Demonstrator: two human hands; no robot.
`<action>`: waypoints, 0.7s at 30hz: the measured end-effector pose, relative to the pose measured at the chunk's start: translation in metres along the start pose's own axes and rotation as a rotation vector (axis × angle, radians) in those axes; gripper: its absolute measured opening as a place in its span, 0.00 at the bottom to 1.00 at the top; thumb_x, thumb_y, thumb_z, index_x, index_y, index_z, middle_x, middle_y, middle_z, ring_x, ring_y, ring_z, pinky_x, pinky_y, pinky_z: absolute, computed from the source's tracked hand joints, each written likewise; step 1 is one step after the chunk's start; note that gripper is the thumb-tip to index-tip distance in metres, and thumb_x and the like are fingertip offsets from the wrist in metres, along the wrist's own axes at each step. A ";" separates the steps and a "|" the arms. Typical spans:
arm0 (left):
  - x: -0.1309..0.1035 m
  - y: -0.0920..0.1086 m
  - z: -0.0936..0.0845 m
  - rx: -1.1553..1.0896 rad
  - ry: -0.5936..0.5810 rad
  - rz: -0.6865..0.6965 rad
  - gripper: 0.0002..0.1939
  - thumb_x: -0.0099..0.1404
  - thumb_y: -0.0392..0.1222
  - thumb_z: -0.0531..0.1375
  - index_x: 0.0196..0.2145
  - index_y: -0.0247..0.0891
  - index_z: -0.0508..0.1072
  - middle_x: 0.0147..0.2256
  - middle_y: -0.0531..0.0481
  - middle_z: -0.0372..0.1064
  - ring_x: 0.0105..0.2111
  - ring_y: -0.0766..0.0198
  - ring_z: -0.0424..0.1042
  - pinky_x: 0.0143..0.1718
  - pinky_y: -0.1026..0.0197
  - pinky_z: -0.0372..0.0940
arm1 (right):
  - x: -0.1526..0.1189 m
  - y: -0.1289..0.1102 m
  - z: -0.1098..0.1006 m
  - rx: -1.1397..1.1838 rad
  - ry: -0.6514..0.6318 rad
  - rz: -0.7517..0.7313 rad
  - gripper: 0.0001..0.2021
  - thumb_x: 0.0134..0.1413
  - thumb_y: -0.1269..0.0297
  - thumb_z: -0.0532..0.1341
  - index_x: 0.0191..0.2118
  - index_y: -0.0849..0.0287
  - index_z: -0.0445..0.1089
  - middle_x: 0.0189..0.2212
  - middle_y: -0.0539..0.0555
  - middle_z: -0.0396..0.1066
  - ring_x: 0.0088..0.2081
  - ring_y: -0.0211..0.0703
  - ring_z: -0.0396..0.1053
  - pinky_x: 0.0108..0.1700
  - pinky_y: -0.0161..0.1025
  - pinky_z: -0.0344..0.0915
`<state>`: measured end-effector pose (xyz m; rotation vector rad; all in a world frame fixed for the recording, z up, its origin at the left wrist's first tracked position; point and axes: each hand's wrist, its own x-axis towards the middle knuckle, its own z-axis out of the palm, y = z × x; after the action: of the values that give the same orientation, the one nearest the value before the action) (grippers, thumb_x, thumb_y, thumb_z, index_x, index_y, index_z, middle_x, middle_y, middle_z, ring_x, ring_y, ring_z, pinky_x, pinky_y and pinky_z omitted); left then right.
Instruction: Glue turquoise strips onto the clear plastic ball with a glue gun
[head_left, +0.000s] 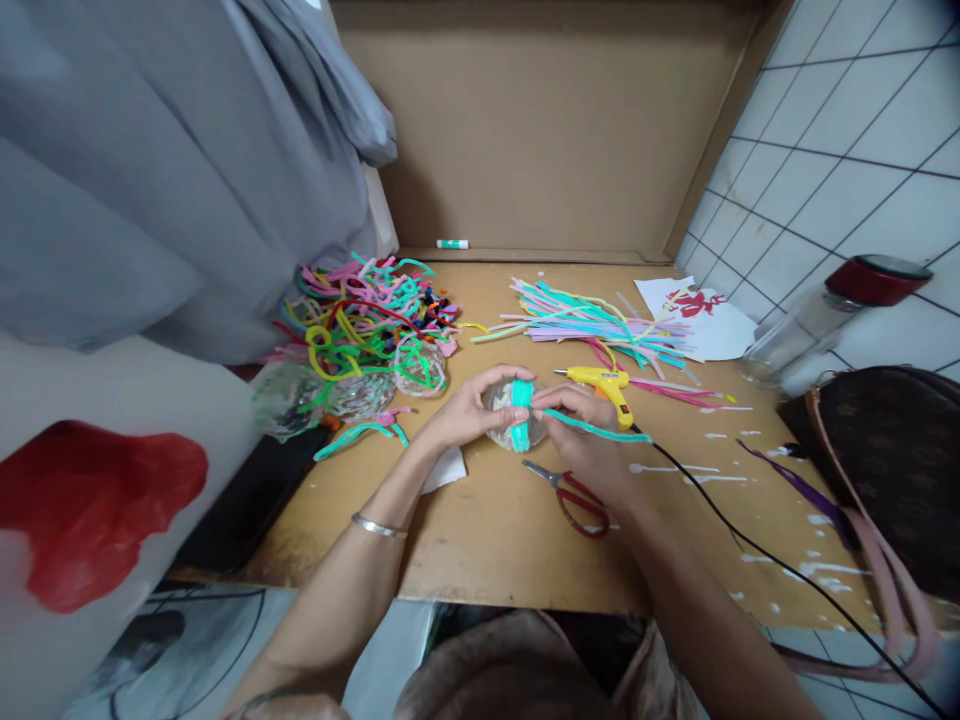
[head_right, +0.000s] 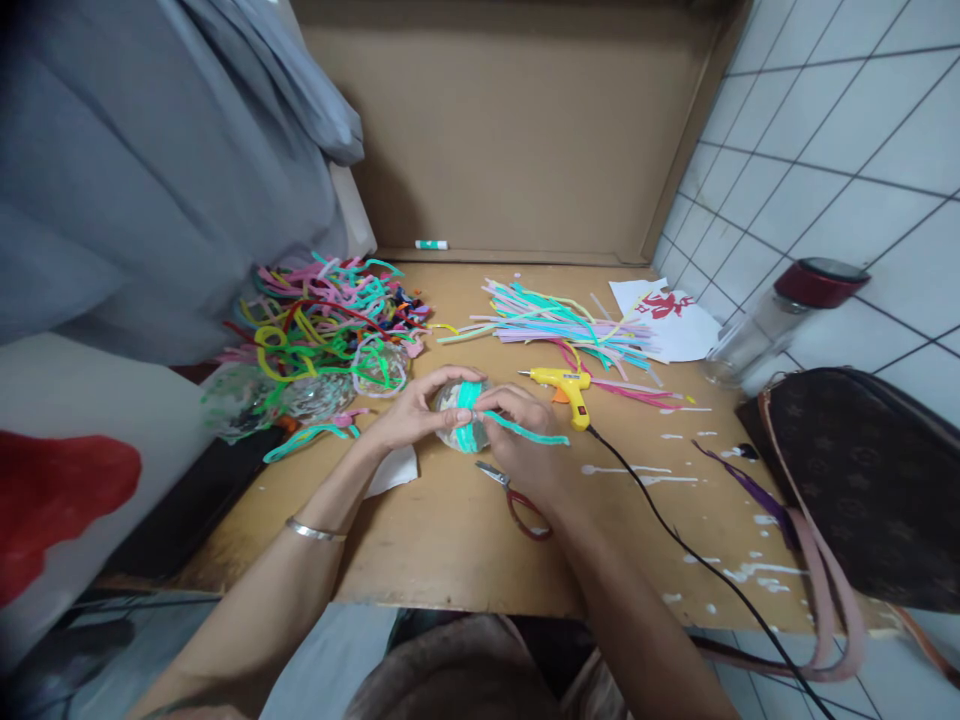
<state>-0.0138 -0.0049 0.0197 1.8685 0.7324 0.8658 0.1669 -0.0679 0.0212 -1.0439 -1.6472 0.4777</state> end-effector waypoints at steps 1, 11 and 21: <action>0.000 0.000 0.000 0.004 -0.001 -0.003 0.28 0.55 0.54 0.67 0.50 0.37 0.72 0.51 0.42 0.71 0.52 0.54 0.69 0.56 0.54 0.62 | 0.000 0.000 0.000 -0.003 -0.004 -0.002 0.05 0.52 0.70 0.60 0.30 0.54 0.72 0.31 0.51 0.75 0.36 0.42 0.73 0.39 0.41 0.70; 0.002 -0.003 -0.001 -0.035 -0.039 0.106 0.18 0.58 0.51 0.66 0.44 0.41 0.78 0.51 0.42 0.72 0.55 0.53 0.67 0.58 0.50 0.60 | -0.002 0.002 0.000 -0.012 -0.017 0.009 0.05 0.52 0.70 0.59 0.30 0.54 0.72 0.32 0.51 0.75 0.36 0.42 0.73 0.38 0.40 0.69; 0.001 -0.006 -0.001 -0.020 -0.040 0.118 0.18 0.58 0.51 0.66 0.44 0.40 0.78 0.53 0.41 0.70 0.56 0.52 0.67 0.58 0.48 0.60 | -0.001 0.000 0.000 -0.003 -0.012 0.013 0.06 0.51 0.71 0.59 0.29 0.55 0.72 0.31 0.51 0.75 0.34 0.41 0.72 0.36 0.39 0.68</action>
<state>-0.0149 -0.0012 0.0149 1.9210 0.5910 0.9041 0.1671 -0.0685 0.0205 -1.0568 -1.6532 0.4910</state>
